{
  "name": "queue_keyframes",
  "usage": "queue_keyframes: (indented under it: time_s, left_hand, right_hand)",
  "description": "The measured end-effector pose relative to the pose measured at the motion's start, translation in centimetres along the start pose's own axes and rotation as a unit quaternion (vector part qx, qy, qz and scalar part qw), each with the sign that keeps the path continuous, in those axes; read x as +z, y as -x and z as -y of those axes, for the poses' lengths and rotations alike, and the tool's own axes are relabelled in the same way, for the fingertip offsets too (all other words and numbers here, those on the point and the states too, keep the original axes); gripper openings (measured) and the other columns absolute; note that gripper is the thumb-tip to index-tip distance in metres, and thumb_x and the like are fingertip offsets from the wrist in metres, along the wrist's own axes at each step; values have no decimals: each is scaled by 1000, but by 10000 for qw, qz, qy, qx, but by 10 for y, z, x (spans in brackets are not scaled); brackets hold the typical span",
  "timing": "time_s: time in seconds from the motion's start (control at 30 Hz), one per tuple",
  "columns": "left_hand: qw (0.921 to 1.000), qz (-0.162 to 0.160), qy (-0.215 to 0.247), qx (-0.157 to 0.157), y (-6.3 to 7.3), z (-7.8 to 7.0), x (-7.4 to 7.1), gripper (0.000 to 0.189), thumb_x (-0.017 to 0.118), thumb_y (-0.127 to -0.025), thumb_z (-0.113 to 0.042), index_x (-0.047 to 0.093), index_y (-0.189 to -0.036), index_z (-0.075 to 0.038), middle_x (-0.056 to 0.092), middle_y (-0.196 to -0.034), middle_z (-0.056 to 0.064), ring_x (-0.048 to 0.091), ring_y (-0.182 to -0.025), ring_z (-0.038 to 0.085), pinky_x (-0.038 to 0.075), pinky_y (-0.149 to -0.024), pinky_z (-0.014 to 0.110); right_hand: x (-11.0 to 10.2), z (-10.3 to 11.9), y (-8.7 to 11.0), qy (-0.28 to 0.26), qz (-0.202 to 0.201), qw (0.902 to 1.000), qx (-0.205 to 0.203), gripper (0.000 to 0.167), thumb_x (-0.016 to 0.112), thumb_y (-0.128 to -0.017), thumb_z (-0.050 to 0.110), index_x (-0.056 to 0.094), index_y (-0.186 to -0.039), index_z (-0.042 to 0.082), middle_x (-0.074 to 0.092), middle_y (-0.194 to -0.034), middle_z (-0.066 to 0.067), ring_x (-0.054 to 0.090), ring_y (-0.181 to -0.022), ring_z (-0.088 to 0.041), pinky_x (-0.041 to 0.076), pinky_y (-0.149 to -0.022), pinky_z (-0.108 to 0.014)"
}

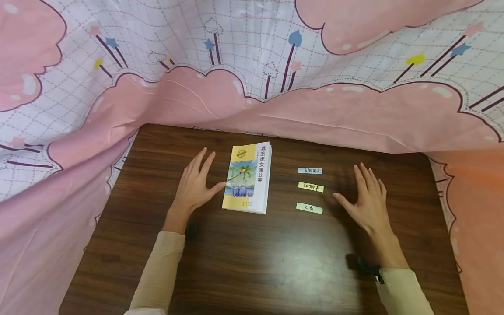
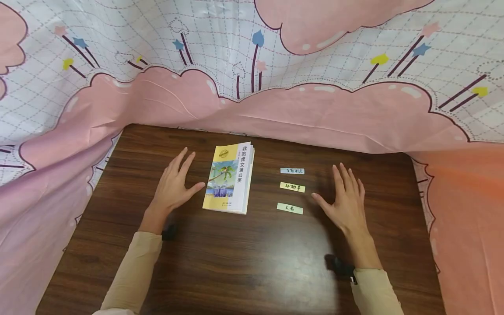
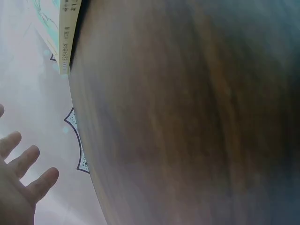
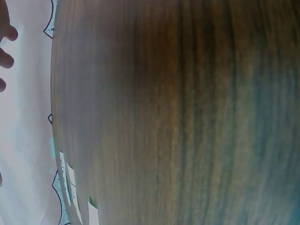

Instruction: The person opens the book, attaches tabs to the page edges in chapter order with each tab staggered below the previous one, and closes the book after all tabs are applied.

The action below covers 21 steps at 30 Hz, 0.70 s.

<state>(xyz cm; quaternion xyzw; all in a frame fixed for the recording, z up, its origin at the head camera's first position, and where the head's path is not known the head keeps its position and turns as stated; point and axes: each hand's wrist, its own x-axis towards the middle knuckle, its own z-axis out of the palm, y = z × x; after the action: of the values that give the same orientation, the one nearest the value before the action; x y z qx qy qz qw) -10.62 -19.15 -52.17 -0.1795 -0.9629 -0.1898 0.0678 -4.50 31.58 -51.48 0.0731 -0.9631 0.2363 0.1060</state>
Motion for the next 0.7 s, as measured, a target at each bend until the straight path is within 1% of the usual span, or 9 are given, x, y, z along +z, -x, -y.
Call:
queue_keyframes:
  time_s: [0.13,0.27,0.4,0.53,0.6,0.7]
  left_hand:
    - [9999,-80,67,-12,-3,-3,2,97,63,-85,-67,16,-160,-27,11,-166,7,29,-143,42,31,-107,66]
    - [9998,-106,153,33,-9,-8,8,97,64,-85,-66,18,-160,-26,9,-166,5,29,-144,40,31,-107,66]
    - [9998,-44,210,6,-15,-16,10,97,62,-85,-68,18,-160,-26,8,-166,3,28,-144,39,31,-107,66]
    - [9995,37,310,-74,-20,-24,11,97,66,-84,-64,17,-160,-28,7,-166,0,28,-144,37,29,-108,66]
    - [9993,52,363,-82,-22,-28,12,97,67,-84,-62,18,-160,-28,8,-166,-1,29,-144,37,29,-109,65]
    - [9990,86,439,-87,-24,-32,12,97,68,-85,-60,15,-160,-30,8,-166,0,29,-144,37,28,-109,65]
  right_hand:
    - [1,1,-4,-41,4,10000,-33,96,73,-83,53,25,-159,17,24,-163,-12,21,-147,-41,9,-114,-66]
    - [2,1,-7,-52,16,10000,-71,95,73,-83,52,27,-158,15,25,-162,-12,23,-146,-42,12,-113,-66]
    - [7,3,-11,-82,31,9999,-121,94,73,-83,51,28,-157,15,27,-161,-14,24,-146,-42,13,-112,-66]
    - [13,7,-18,-124,72,9997,-190,95,74,-83,51,28,-158,16,26,-161,-13,23,-146,-41,12,-113,-67]
    - [16,9,-21,-145,70,9996,-229,95,74,-83,51,28,-158,16,27,-161,-12,23,-147,-40,12,-113,-66]
    - [18,10,-25,-170,51,9995,-271,94,73,-83,51,28,-158,17,27,-161,-12,23,-146,-39,12,-113,-66]
